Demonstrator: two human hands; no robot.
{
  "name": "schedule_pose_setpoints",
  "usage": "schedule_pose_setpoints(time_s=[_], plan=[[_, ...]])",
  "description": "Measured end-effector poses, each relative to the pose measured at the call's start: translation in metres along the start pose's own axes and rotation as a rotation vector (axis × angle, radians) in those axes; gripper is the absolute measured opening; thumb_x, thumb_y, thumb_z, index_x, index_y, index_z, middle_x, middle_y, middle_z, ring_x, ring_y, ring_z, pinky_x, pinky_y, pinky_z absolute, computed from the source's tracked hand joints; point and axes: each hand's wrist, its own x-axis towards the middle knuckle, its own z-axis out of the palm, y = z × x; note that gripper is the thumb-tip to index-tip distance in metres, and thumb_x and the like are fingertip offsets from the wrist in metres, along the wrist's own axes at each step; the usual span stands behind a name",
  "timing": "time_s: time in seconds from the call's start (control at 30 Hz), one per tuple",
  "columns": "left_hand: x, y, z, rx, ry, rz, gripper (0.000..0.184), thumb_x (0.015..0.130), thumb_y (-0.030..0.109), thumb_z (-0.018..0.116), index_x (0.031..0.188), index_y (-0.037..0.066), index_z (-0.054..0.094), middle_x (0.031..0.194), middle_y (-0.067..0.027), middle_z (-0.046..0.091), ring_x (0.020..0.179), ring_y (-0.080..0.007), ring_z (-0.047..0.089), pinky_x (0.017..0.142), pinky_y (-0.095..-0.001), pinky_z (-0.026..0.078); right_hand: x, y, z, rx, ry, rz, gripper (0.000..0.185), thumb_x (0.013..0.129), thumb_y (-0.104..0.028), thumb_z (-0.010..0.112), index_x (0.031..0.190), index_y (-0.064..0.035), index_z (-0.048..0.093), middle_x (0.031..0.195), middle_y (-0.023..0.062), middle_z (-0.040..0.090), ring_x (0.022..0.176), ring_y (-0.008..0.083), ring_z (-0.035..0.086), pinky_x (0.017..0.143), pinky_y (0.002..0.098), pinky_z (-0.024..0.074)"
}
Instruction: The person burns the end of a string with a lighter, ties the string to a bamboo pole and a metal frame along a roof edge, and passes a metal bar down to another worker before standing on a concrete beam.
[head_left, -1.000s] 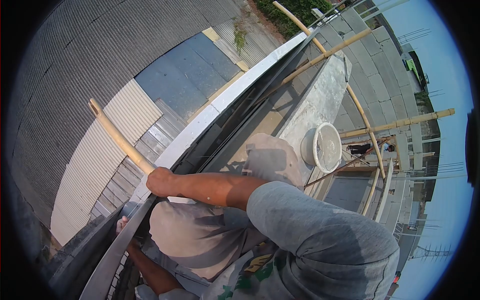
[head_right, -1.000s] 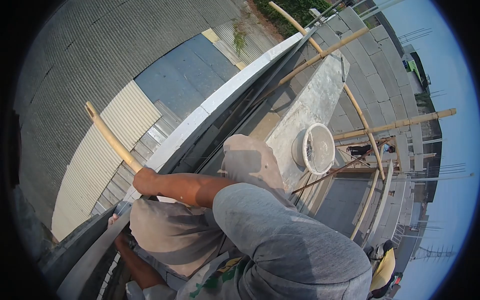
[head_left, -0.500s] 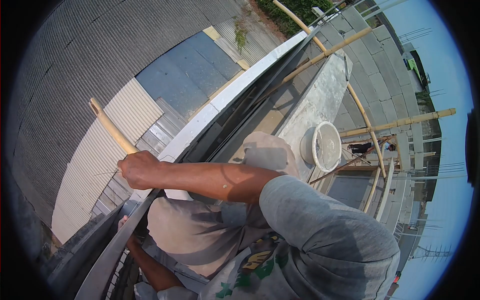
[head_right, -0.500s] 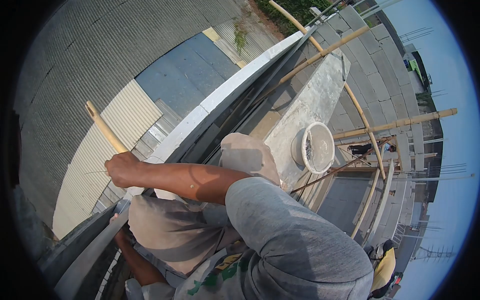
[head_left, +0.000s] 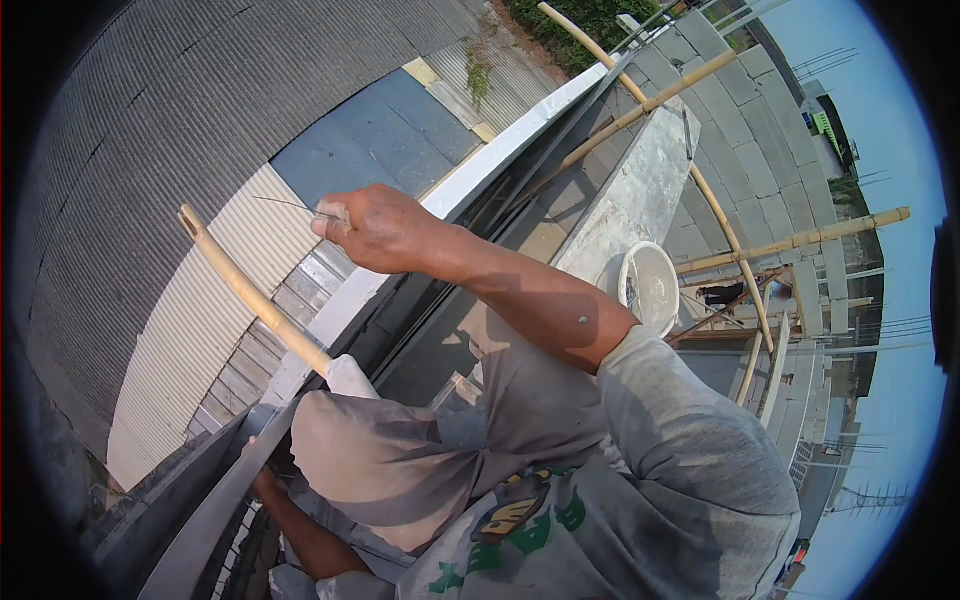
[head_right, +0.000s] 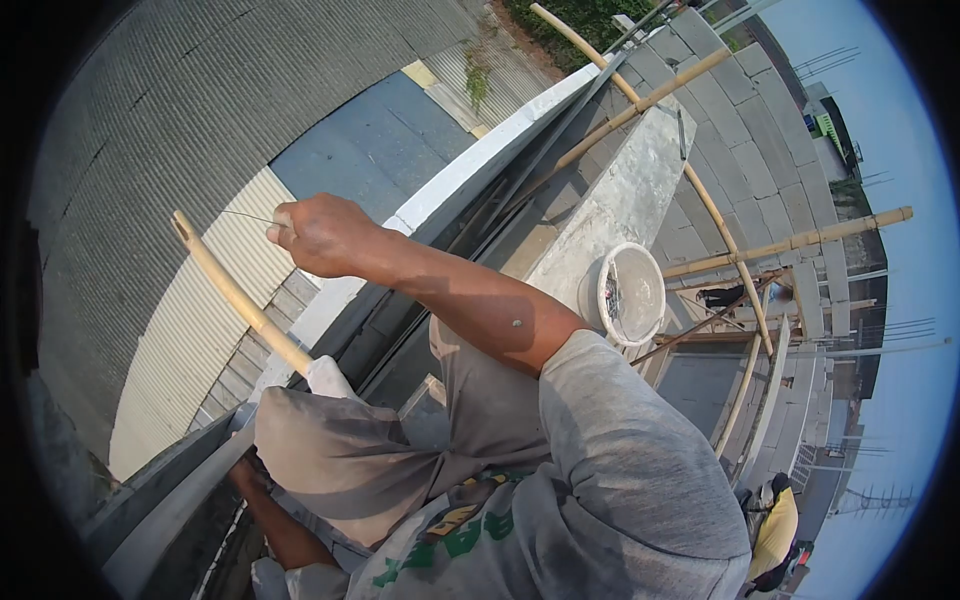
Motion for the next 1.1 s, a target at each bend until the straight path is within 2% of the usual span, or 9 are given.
schedule_pose_setpoints(time_s=[0.1, 0.3, 0.8, 0.9, 0.97, 1.0, 1.03, 1.07, 1.1], plan=[[-0.014, 0.013, 0.009, -0.095, 0.022, -0.029, 0.022, 0.087, 0.035, 0.063, 0.083, 0.013, 0.062, 0.060, 0.0056, 0.047, 0.043, -0.0060, 0.033, 0.040, -0.0250, 0.024, -0.012, 0.022, -0.003, -0.005, 0.103, 0.007, 0.033, 0.094, -0.031, 0.049, 0.085, -0.0012, 0.059, 0.064, 0.0162, 0.057, 0.062, 0.0329, 0.057, 0.061, 0.0420, 0.0431], [-0.047, 0.057, 0.032, -0.191, 0.144, -0.043, 0.020, 0.084, 0.033, 0.067, 0.079, 0.014, 0.063, 0.059, 0.0057, 0.048, 0.042, -0.0057, 0.033, 0.039, -0.0255, 0.022, -0.018, 0.023, 0.000, -0.060, 0.111, 0.044, 0.033, 0.094, -0.032, 0.049, 0.085, -0.0009, 0.058, 0.065, 0.0168, 0.057, 0.062, 0.0319, 0.057, 0.061, 0.0413, 0.0433], [-0.025, 0.040, 0.055, -0.193, 0.189, -0.015, 0.039, 0.083, 0.040, 0.065, 0.099, 0.005, 0.061, 0.096, -0.0075, 0.050, 0.086, -0.0185, 0.038, 0.075, -0.0325, 0.026, -0.020, 0.030, -0.002, -0.061, 0.158, 0.042, 0.031, 0.093, -0.031, 0.051, 0.086, -0.0018, 0.058, 0.065, 0.0182, 0.058, 0.062, 0.0339, 0.057, 0.060, 0.0421, 0.0437], [-0.009, 0.022, 0.052, -0.172, 0.169, 0.003, 0.043, 0.082, 0.041, 0.065, 0.103, 0.003, 0.061, 0.104, -0.0101, 0.051, 0.095, -0.0211, 0.040, 0.082, -0.0339, 0.027, -0.020, 0.028, -0.003, -0.087, 0.132, 0.074, 0.031, 0.093, -0.031, 0.051, 0.085, -0.0014, 0.057, 0.066, 0.0191, 0.057, 0.063, 0.0355, 0.057, 0.060, 0.0426, 0.0429], [0.006, -0.002, 0.038, -0.133, 0.140, 0.029, 0.046, 0.082, 0.042, 0.065, 0.105, 0.002, 0.060, 0.109, -0.0119, 0.051, 0.101, -0.0228, 0.040, 0.087, -0.0348, 0.028, -0.021, 0.033, -0.001, -0.096, 0.197, -0.003, 0.032, 0.093, -0.032, 0.051, 0.085, -0.0008, 0.055, 0.067, 0.0207, 0.056, 0.064, 0.0365, 0.056, 0.060, 0.0418, 0.0423], [0.008, -0.013, 0.029, -0.095, 0.142, 0.044, 0.048, 0.082, 0.043, 0.065, 0.107, 0.002, 0.060, 0.111, -0.0127, 0.051, 0.103, -0.0236, 0.041, 0.090, -0.0353, 0.028, -0.021, 0.029, -0.004, -0.109, 0.198, 0.030, 0.033, 0.093, -0.033, 0.052, 0.085, -0.0004, 0.055, 0.063, 0.0188, 0.052, 0.060, 0.0289, 0.054, 0.060, 0.0393, 0.0416], [0.006, -0.021, 0.024, -0.053, 0.153, 0.045, 0.050, 0.082, 0.043, 0.065, 0.108, 0.001, 0.060, 0.114, -0.0136, 0.052, 0.106, -0.0245, 0.041, 0.092, -0.0358, 0.028, -0.021, 0.028, -0.007, -0.063, 0.166, 0.050, 0.036, 0.092, -0.035, 0.053, 0.086, 0.0004, 0.055, 0.060, 0.0119, 0.047, 0.059, 0.0185, 0.049, 0.058, 0.0353, 0.0411], [0.000, -0.028, 0.018, -0.006, 0.180, 0.045, 0.051, 0.082, 0.044, 0.065, 0.109, 0.001, 0.060, 0.116, -0.0145, 0.052, 0.109, -0.0254, 0.041, 0.094, -0.0362, 0.029, -0.022, 0.024, -0.008, 0.011, 0.144, 0.095, 0.033, 0.093, -0.032, 0.050, 0.083, -0.0002, 0.056, 0.063, 0.0174, 0.052, 0.057, 0.0297, 0.048, 0.060, 0.0382, 0.0421], [-0.005, -0.034, 0.016, 0.041, 0.202, 0.036, 0.053, 0.082, 0.044, 0.065, 0.111, 0.000, 0.060, 0.119, -0.0154, 0.052, 0.112, -0.0262, 0.042, 0.097, -0.0367, 0.029, -0.022, 0.030, -0.006, 0.073, 0.137, 0.066, 0.034, 0.094, -0.032, 0.051, 0.083, -0.0006, 0.055, 0.058, 0.0093, 0.044, 0.056, 0.0184, 0.038, 0.056, 0.0314, 0.0388]])
